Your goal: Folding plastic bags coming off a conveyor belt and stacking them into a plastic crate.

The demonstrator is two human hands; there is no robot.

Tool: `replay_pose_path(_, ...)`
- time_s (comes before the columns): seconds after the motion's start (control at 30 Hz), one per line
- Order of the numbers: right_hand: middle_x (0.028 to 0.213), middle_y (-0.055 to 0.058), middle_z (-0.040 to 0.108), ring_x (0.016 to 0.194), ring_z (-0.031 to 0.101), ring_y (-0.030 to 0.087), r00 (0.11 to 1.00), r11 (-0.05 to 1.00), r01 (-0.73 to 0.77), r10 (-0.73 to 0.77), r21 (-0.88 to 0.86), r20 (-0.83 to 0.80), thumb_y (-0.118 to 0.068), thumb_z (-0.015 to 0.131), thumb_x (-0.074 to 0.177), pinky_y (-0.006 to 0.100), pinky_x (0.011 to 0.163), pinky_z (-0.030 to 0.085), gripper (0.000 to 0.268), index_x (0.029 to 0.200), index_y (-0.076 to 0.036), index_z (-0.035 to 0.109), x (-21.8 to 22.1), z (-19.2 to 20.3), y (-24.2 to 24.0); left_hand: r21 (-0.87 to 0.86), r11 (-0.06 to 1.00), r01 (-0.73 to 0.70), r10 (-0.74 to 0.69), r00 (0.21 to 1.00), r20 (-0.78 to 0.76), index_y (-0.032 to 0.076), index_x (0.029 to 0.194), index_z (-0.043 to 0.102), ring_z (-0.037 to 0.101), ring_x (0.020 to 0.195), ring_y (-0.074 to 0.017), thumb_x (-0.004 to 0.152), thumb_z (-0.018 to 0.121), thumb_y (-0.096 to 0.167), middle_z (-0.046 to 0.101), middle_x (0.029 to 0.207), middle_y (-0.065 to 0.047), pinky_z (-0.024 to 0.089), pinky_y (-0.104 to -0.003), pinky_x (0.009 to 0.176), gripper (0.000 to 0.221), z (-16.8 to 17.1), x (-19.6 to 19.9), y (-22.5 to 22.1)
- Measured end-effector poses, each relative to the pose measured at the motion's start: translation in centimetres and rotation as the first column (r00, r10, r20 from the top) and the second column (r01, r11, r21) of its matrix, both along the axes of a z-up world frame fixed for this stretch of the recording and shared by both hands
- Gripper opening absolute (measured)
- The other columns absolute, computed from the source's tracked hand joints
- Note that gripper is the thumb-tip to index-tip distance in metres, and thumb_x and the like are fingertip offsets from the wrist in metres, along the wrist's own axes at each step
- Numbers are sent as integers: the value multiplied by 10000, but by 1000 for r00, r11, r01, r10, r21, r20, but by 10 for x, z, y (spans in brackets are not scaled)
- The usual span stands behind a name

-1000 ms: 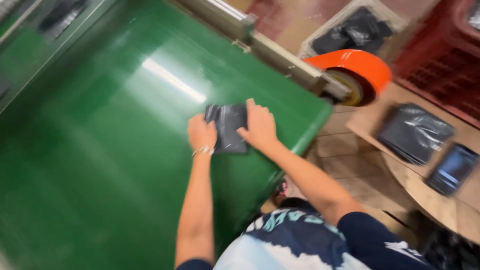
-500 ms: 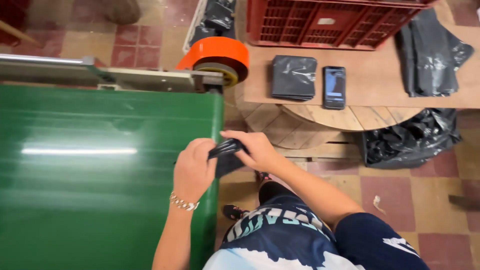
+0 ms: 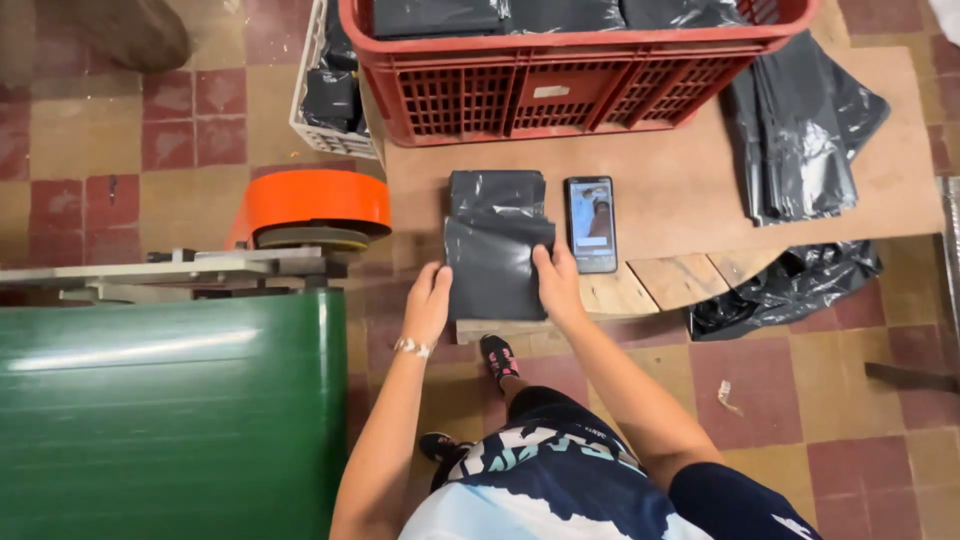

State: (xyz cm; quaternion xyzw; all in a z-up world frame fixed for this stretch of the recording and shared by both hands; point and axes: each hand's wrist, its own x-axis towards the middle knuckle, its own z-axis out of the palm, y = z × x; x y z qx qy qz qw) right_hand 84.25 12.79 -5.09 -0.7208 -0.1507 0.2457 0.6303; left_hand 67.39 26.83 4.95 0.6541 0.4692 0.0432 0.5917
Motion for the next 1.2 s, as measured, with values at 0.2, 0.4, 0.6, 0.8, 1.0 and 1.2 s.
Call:
replay_pose_path(0.2,1473,295,453,1420,386,354,998,995,-26,21,-92,-60,-197,480,1065,514,1180,299,518,1489,80,367,60,27,48,229,972,-51,71,994,-78,182,1186,683,659,1109,-336,1003,541,402,726,1093,-128,534,-470,955,320,-110,71,40)
replay_pose_path(0.4,1471,314,444,1431,366,364,992,973,-59,31,-223,-126,-272,513,1044,508,1199,262,576,1467,98,384,83,30,73,316,944,-89,162,963,-214,206,1114,695,690,1041,-319,972,558,411,749,1001,-109,559,-467,890,284,-114,92,46)
replay_pose_path(0.6,1204,271,643,1194,600,361,995,982,-19,37,-188,95,-158,516,1017,497,1058,435,349,1299,41,569,89,-24,77,747,656,108,116,963,-242,80,1401,460,503,1252,-371,893,620,200,515,1358,-152,553,-520,920,545,-73,127,25)
replay_pose_path(0.8,898,263,656,898,674,445,925,890,21,156,-456,347,-233,457,1040,520,806,536,266,1186,-29,546,81,-17,72,771,470,431,-20,878,-479,116,1552,321,94,1497,-484,889,540,346,230,1630,-174,267,-776,1044,735,-72,171,4)
replay_pose_path(1.0,893,120,694,768,719,384,900,757,19,272,-653,342,-431,387,1034,486,702,578,396,1296,-137,433,81,-29,74,733,470,491,-37,841,-540,143,1564,287,84,1499,-491,847,584,390,204,1646,-143,294,-801,1011,814,-87,176,9)
replay_pose_path(1.2,1149,134,457,897,649,408,812,809,40,315,-587,490,-242,467,1000,526,676,597,664,1579,-132,162,81,-13,74,732,448,513,-40,830,-557,153,1574,272,96,1496,-487,845,571,403,210,1640,-135,339,-778,1001,827,-95,178,10)
